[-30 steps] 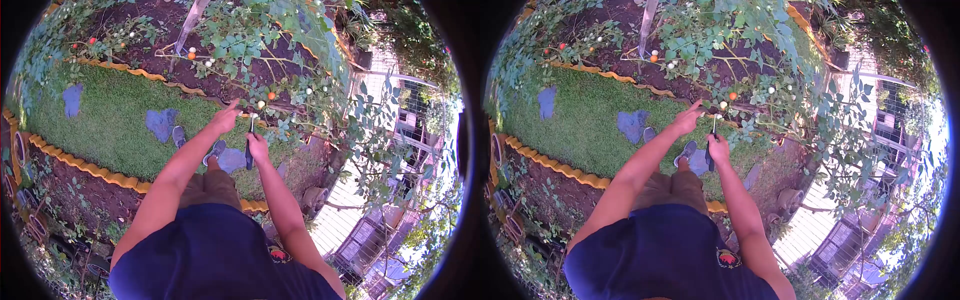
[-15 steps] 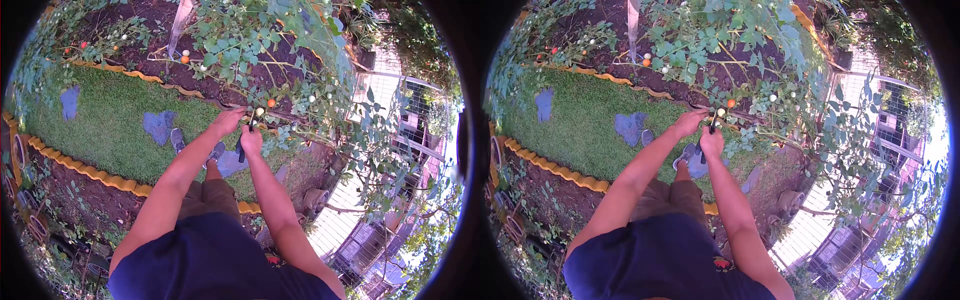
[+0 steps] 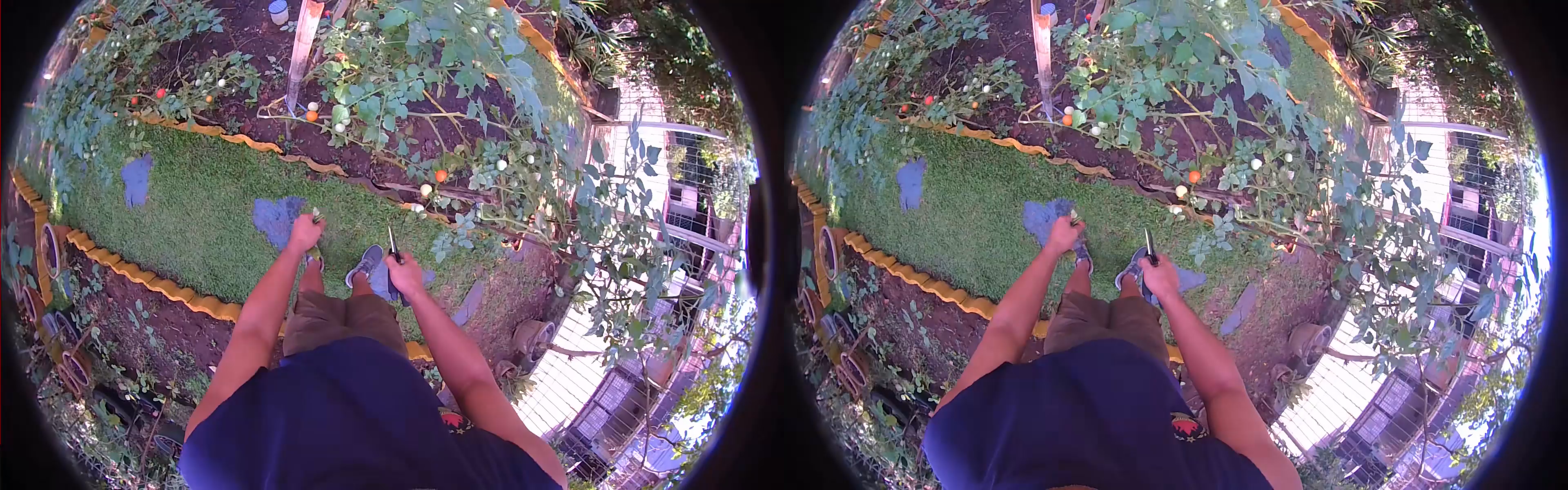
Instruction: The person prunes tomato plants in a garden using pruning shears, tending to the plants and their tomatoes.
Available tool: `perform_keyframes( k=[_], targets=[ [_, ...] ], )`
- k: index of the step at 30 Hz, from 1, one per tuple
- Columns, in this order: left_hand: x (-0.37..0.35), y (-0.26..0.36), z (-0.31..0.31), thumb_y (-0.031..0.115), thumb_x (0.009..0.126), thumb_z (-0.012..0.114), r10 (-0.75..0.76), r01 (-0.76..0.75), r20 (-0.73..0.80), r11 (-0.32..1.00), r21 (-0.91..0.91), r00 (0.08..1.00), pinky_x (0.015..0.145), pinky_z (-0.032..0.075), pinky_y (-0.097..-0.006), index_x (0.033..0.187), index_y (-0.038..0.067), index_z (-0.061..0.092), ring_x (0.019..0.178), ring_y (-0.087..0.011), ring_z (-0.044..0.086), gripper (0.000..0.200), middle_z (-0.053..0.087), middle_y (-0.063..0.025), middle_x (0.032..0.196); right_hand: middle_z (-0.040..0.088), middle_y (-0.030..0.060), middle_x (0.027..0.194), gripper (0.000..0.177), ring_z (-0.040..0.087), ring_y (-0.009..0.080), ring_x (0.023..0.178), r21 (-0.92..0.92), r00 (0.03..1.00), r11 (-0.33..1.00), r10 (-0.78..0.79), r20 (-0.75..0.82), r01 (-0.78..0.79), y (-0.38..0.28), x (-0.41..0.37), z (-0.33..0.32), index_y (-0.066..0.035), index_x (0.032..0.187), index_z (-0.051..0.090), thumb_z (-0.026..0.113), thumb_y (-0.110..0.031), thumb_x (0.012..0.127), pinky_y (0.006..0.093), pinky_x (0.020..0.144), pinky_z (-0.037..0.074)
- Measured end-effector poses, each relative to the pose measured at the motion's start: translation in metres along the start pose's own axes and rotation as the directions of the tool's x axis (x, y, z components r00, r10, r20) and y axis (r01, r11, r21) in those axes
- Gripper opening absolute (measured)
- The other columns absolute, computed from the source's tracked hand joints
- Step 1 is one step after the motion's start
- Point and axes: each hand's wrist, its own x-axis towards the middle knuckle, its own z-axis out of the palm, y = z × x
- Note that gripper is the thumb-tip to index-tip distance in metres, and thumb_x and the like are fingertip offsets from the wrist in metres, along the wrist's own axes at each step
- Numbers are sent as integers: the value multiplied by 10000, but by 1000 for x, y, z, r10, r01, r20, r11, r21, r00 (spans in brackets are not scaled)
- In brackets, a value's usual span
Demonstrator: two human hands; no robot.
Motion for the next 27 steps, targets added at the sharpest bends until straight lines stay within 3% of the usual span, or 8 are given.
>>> perform_keyframes(
  k=[2,4,10,15,17,19,23,27],
  targets=[
    [-39,-41,-37,248,839,664,-289,294,63,908,-298,955,538,484,-420,864,20,691,550,-241,616,232,657,-87,676,708,221,1054,566,671,380,1029,-131,997,991,-1,74,10,28,-18,3,-61,1158,673,638,-502,804,434,908,511],
    [-70,-89,-59,231,836,669,-431,408,87,741,-534,898,537,477,-357,814,75,635,572,-205,547,161,596,-35,691,704,218,1073,569,665,378,1046,-244,994,970,6,110,21,47,-38,-3,-70,1168,668,638,-503,801,433,917,507],
    [-140,-91,-56,218,837,596,-483,400,224,301,-866,847,557,421,-351,949,86,642,638,-183,526,179,589,-53,789,700,218,1086,550,664,378,1047,-347,979,938,57,196,15,132,-33,-24,-69,1145,669,643,-492,794,437,918,507],
    [-44,-66,11,110,813,628,-387,301,44,636,-711,921,656,473,-414,1042,66,629,728,-231,591,234,639,-67,857,709,207,1008,497,681,356,964,-281,979,959,98,176,-45,180,-16,-47,-54,1097,677,653,-452,802,428,848,513],
    [5,-22,24,63,794,655,-313,249,-193,923,-295,930,776,512,-446,1119,35,607,884,-303,672,330,697,-140,985,707,198,952,461,684,341,916,-274,978,959,124,167,-75,198,-12,-56,-47,1081,679,664,-416,805,424,816,511],
    [69,-2,44,73,772,693,-199,188,-362,980,-67,911,881,514,-448,1220,55,570,1043,-368,668,465,697,-198,1090,700,201,937,461,683,338,918,-213,986,968,149,69,-131,204,-25,-60,-40,1088,671,673,-402,803,426,825,513],
    [147,79,38,128,756,721,-125,117,-264,992,-46,956,946,501,-482,1390,176,490,1140,-416,611,677,661,-212,1191,701,217,1013,507,676,363,1009,-250,957,930,288,38,-269,270,-24,-42,-42,1119,662,692,-429,793,437,893,505],
    [209,74,55,169,736,757,36,20,-264,979,205,964,1052,453,-476,1407,94,474,1309,-382,496,732,458,-237,1454,683,248,1112,573,654,379,1085,-265,940,918,329,93,-295,295,-41,-27,-30,1163,657,689,-463,790,444,950,486]
  ],
)
